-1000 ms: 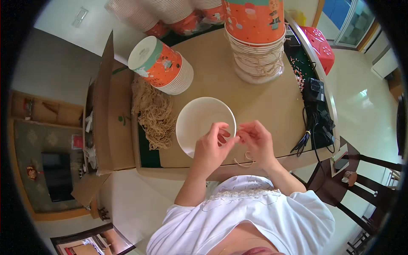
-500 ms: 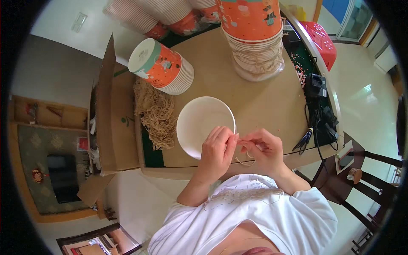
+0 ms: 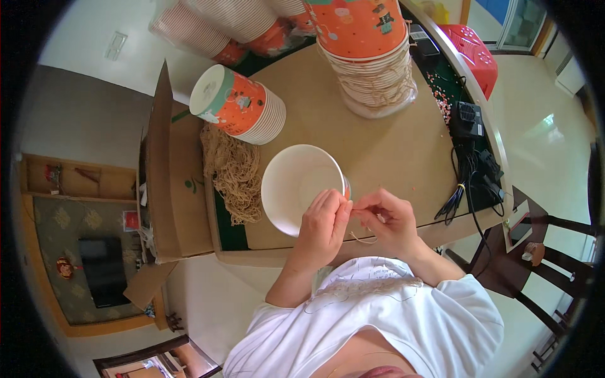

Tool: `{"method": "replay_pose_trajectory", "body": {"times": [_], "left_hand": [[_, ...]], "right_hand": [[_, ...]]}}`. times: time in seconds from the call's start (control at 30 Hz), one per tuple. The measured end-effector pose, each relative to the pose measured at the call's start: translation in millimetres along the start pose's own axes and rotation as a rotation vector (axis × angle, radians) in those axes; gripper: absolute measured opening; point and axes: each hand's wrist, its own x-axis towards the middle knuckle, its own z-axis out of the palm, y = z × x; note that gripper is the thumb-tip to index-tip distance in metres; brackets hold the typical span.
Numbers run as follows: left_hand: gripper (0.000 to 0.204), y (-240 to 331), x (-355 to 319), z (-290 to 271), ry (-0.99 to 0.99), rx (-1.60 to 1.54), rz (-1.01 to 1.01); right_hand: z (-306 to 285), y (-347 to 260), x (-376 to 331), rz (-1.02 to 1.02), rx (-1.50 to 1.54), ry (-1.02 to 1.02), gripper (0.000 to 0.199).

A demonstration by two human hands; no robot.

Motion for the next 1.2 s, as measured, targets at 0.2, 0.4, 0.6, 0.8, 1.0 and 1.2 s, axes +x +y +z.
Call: {"method": "replay_pose_trajectory", "body": {"times": [0.2, 0.4, 0.6, 0.8, 1.0, 1.2], "left_hand": [[0.013, -7, -5, 5, 0.014, -0.104, -0.043], [0.010, -6, -8, 4, 0.019, -0.124, -0.050], [0.041, -16, -7, 7, 0.052, 0.201, -0.080], [0.030, -25, -11, 2, 0.137, 0.107, -0.221], [0.028, -23, -11, 0, 0.139, 0.067, -0.238], [0.028, -24, -11, 2, 0.123, 0.040, -0.212]], "right_hand": [[-1, 2, 1, 0.064, -0.083, 0.000, 0.007], [-3, -3, 5, 0.265, 0.146, 0.018, 0.007], [-7, 34, 13, 0.185, 0.036, 0.119, 0.006], [5, 39, 21, 0.080, -0.089, 0.064, 0.008], [6, 31, 24, 0.086, -0.146, 0.005, 0.007], [6, 32, 23, 0.069, -0.199, 0.011, 0.008]]}}
